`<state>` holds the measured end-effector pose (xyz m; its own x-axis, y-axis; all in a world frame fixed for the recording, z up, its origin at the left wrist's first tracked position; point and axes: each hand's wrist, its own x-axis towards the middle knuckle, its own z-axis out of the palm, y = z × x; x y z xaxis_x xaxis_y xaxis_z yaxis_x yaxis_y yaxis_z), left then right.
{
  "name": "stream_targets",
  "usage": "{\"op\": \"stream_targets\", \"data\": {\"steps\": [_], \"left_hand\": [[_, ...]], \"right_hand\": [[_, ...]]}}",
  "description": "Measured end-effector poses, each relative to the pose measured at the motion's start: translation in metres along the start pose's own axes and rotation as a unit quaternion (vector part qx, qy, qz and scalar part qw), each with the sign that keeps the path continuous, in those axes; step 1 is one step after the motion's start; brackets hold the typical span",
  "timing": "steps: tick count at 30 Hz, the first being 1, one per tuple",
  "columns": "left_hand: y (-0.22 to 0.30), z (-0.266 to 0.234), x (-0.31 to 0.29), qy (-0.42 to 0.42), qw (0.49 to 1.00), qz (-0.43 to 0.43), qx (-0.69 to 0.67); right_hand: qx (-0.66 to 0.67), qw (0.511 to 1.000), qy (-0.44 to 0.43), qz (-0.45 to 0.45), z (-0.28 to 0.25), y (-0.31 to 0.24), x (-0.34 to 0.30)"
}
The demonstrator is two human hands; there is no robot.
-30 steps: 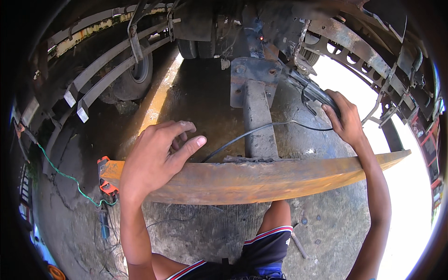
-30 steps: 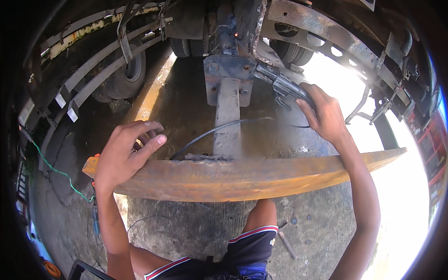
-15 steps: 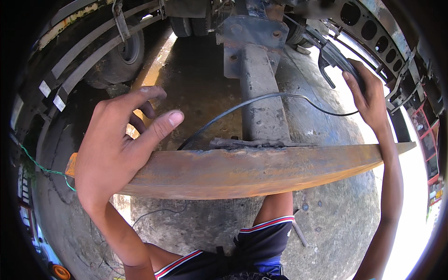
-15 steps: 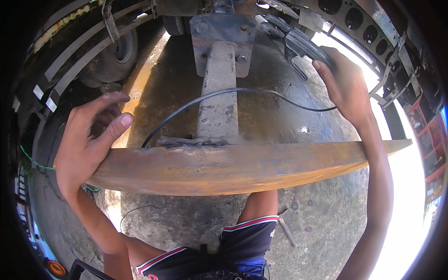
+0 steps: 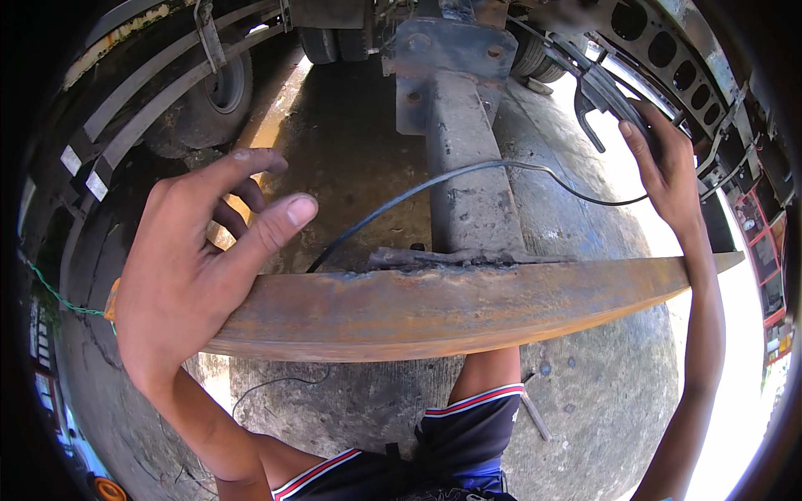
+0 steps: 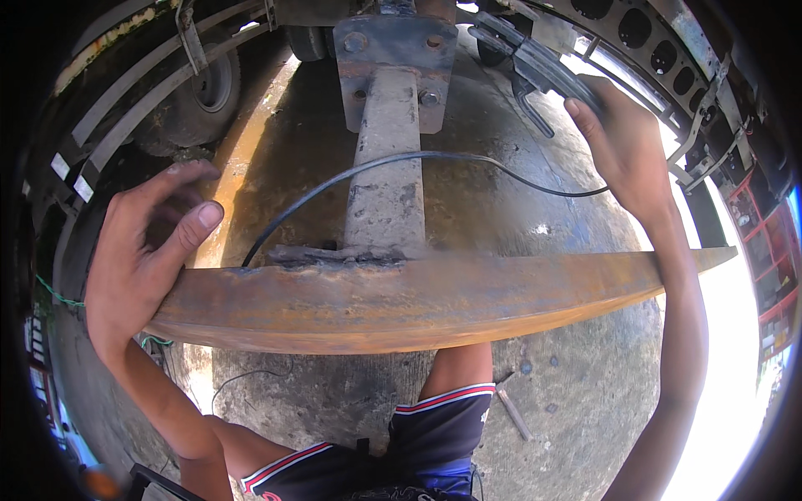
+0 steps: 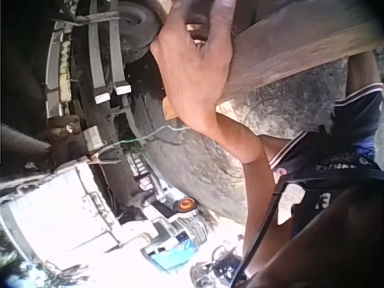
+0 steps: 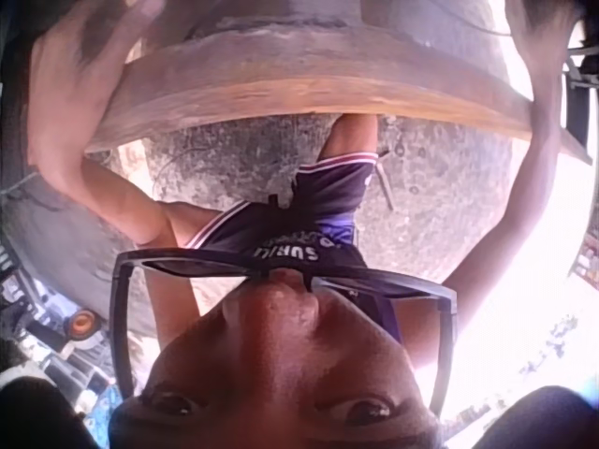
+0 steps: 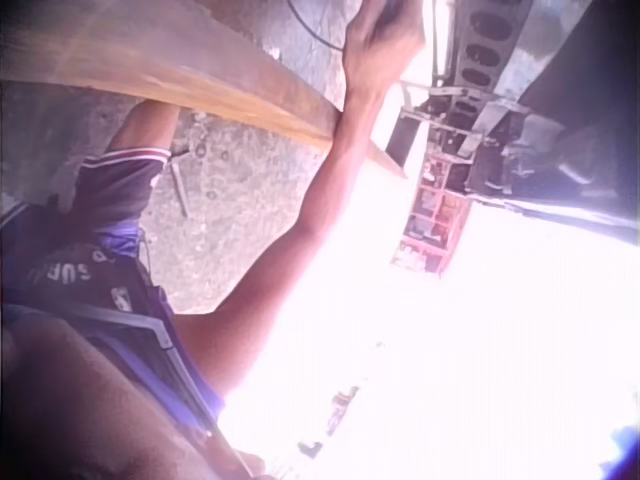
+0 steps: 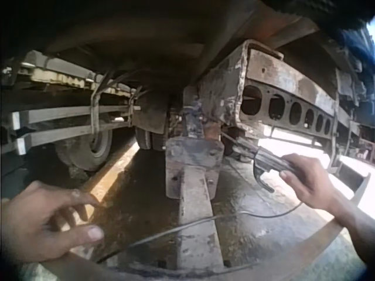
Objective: The person welds a metal frame under a vehicle using a handheld welding torch, producing bright sparks. They then use a hammer to tap the welded area and inspect the joint.
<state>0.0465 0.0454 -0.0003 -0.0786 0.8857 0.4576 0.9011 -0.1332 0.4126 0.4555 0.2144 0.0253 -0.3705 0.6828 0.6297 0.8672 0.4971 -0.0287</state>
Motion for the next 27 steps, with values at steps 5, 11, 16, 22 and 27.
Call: {"op": "stream_targets", "data": {"steps": [5, 11, 16, 22, 27], "left_hand": [[-0.001, -0.002, -0.002, 0.005, 1.000, 0.003, 0.001], [0.005, 0.000, 0.001, -0.016, 0.998, -0.018, -0.066], [0.000, 0.000, 0.005, 0.012, 0.999, 0.035, -0.039], [0.002, -0.005, 0.006, -0.021, 0.997, 0.005, -0.077], [0.002, -0.008, 0.005, -0.022, 0.998, 0.003, -0.061]], "right_hand": [[0.012, 1.000, -0.007, 0.001, -0.003, -0.003, 0.001], [0.028, 0.999, 0.008, -0.035, 0.002, 0.005, -0.002], [0.027, 0.996, 0.017, -0.086, 0.006, 0.016, 0.001], [0.039, 0.996, 0.024, -0.079, -0.001, 0.012, 0.002], [0.050, 0.998, 0.016, -0.036, -0.006, 0.003, 0.004]]}}
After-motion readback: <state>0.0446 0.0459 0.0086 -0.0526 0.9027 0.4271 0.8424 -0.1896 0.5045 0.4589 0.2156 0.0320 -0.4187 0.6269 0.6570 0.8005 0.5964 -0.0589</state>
